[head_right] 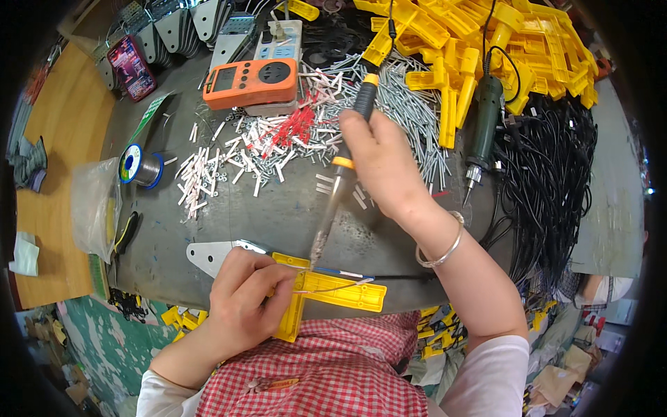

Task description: The person solders wires from a wire harness to a circuit board using a soldering iron, then assembles the circuit board and wire harness into a yellow plastic housing with an electric screwdriver and pliers.

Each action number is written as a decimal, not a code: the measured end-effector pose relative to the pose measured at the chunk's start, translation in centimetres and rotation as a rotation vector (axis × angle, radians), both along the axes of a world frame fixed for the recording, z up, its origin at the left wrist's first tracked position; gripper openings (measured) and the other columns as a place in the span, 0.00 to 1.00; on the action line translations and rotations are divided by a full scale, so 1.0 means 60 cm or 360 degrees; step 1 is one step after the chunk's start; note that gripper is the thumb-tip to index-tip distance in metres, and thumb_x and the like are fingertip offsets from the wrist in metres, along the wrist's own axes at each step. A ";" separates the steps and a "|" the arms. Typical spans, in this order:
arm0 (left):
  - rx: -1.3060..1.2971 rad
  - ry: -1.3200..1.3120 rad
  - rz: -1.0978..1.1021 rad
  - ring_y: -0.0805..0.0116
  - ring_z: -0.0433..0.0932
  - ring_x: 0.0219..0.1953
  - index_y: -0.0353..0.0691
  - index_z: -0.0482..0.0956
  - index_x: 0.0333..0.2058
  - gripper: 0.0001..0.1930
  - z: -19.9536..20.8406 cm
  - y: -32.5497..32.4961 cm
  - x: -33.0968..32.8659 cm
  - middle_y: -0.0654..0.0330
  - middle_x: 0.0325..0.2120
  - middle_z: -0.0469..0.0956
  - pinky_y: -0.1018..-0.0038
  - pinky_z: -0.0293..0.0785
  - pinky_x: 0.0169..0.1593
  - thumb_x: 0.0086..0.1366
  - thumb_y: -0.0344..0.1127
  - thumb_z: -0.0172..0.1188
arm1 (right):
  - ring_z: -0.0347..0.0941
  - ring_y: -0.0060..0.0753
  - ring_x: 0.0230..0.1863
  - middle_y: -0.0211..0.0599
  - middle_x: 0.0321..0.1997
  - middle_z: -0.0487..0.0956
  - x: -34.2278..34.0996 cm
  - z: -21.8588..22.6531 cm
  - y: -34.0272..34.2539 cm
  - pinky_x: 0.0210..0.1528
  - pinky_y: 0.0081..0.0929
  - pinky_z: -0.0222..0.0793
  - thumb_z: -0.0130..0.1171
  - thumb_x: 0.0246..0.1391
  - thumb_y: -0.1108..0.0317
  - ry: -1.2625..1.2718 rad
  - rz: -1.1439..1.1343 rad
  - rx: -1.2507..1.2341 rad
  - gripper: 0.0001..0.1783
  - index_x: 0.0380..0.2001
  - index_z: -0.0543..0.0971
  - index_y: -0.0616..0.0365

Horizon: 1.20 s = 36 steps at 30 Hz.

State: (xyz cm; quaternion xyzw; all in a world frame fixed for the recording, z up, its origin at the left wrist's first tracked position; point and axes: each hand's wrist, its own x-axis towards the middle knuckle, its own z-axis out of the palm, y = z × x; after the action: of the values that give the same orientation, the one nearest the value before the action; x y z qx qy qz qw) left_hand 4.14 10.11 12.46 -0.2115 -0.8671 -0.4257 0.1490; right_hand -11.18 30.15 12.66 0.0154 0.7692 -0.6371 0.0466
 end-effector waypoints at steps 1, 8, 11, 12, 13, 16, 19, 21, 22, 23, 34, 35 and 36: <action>-0.0018 0.0011 0.0025 0.59 0.75 0.30 0.35 0.83 0.35 0.11 0.001 0.001 0.001 0.56 0.29 0.76 0.68 0.72 0.32 0.51 0.18 0.69 | 0.59 0.14 0.29 0.21 0.27 0.68 0.002 0.000 -0.003 0.30 0.22 0.58 0.53 0.71 0.56 0.0009 0.0052 0.0029 0.17 0.33 0.74 0.58; -0.0032 0.0006 0.0026 0.57 0.75 0.30 0.34 0.83 0.35 0.11 0.002 0.006 -0.002 0.55 0.30 0.76 0.67 0.72 0.32 0.51 0.18 0.69 | 0.57 0.12 0.32 0.18 0.30 0.66 0.002 0.000 0.003 0.33 0.18 0.56 0.53 0.72 0.56 0.0021 0.0151 0.0063 0.15 0.35 0.75 0.55; -0.0053 0.0017 -0.0023 0.56 0.75 0.31 0.32 0.81 0.37 0.13 -0.003 0.006 -0.001 0.54 0.31 0.75 0.64 0.73 0.35 0.51 0.19 0.69 | 0.56 0.12 0.32 0.17 0.30 0.66 0.004 0.004 0.000 0.33 0.19 0.56 0.52 0.72 0.56 0.0040 0.0161 0.0082 0.15 0.34 0.74 0.54; -0.0055 0.0017 -0.0025 0.56 0.75 0.31 0.32 0.81 0.37 0.13 -0.002 0.007 -0.001 0.54 0.31 0.75 0.64 0.73 0.35 0.51 0.19 0.69 | 0.56 0.12 0.32 0.17 0.30 0.66 0.005 0.004 -0.002 0.33 0.19 0.56 0.52 0.72 0.56 0.0062 0.0167 0.0086 0.15 0.34 0.74 0.54; -0.0067 0.0022 -0.0007 0.55 0.75 0.31 0.32 0.81 0.37 0.13 -0.001 0.008 0.000 0.54 0.31 0.75 0.64 0.72 0.35 0.51 0.19 0.69 | 0.56 0.12 0.32 0.17 0.30 0.66 0.004 0.003 -0.002 0.33 0.19 0.56 0.52 0.72 0.56 0.0062 0.0165 0.0084 0.15 0.34 0.74 0.54; -0.0062 -0.0007 0.0025 0.56 0.75 0.31 0.33 0.82 0.36 0.12 0.013 0.005 0.007 0.54 0.30 0.76 0.66 0.71 0.33 0.51 0.18 0.68 | 0.56 0.12 0.32 0.18 0.30 0.66 0.002 0.000 0.000 0.33 0.19 0.57 0.52 0.72 0.56 0.0117 0.0182 0.0116 0.15 0.34 0.74 0.54; -0.0039 -0.0043 0.0017 0.58 0.74 0.30 0.35 0.83 0.35 0.12 0.024 0.002 0.030 0.55 0.29 0.76 0.68 0.70 0.32 0.50 0.17 0.68 | 0.57 0.12 0.32 0.18 0.30 0.66 0.005 0.005 0.003 0.33 0.19 0.57 0.52 0.72 0.55 0.0097 0.0149 0.0109 0.16 0.34 0.73 0.54; -0.0032 -0.0047 -0.0010 0.58 0.74 0.30 0.35 0.83 0.35 0.13 0.025 0.002 0.042 0.55 0.29 0.76 0.68 0.70 0.33 0.50 0.17 0.68 | 0.62 0.18 0.26 0.26 0.23 0.70 0.005 0.000 -0.003 0.29 0.27 0.62 0.52 0.70 0.56 0.0240 0.0128 0.0082 0.20 0.31 0.73 0.62; -0.0124 0.0016 -0.0006 0.58 0.74 0.30 0.35 0.83 0.36 0.13 0.024 0.003 0.045 0.56 0.29 0.76 0.68 0.69 0.33 0.49 0.17 0.68 | 0.62 0.18 0.26 0.26 0.23 0.70 0.007 0.002 -0.002 0.29 0.27 0.62 0.52 0.70 0.56 0.0239 0.0128 0.0080 0.20 0.31 0.73 0.62; -0.0215 0.0080 -0.0002 0.58 0.73 0.30 0.35 0.83 0.36 0.14 0.023 0.004 0.048 0.56 0.29 0.76 0.67 0.68 0.34 0.49 0.18 0.68 | 0.62 0.18 0.25 0.25 0.23 0.70 0.010 0.007 0.000 0.28 0.27 0.62 0.52 0.70 0.56 0.0200 0.0149 0.0066 0.19 0.31 0.73 0.62; -0.0147 0.0031 -0.0001 0.57 0.73 0.30 0.36 0.83 0.38 0.15 -0.001 0.014 0.049 0.56 0.29 0.75 0.66 0.68 0.34 0.50 0.17 0.68 | 0.55 0.09 0.29 0.15 0.28 0.63 0.044 0.004 0.000 0.28 0.17 0.54 0.51 0.73 0.54 0.0200 0.0366 0.0214 0.16 0.36 0.71 0.55; -0.0148 0.0034 -0.0002 0.56 0.74 0.30 0.36 0.83 0.38 0.15 -0.002 0.015 0.048 0.55 0.29 0.75 0.66 0.68 0.34 0.50 0.17 0.68 | 0.55 0.09 0.29 0.15 0.28 0.63 0.044 0.005 0.000 0.28 0.17 0.54 0.51 0.73 0.54 0.0202 0.0365 0.0214 0.16 0.36 0.71 0.55; -0.0149 0.0035 -0.0001 0.56 0.74 0.30 0.36 0.83 0.38 0.15 -0.002 0.016 0.048 0.55 0.29 0.75 0.66 0.68 0.34 0.50 0.17 0.68 | 0.55 0.09 0.29 0.15 0.28 0.63 0.044 0.006 0.000 0.28 0.17 0.54 0.51 0.73 0.54 0.0192 0.0355 0.0245 0.16 0.36 0.71 0.55</action>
State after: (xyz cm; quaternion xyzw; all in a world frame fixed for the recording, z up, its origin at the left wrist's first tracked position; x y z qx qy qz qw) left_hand 7.01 11.09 12.31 -0.2231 -0.8843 -0.3823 0.1485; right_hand -8.54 30.17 13.01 -0.1050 0.8141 -0.5669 0.0696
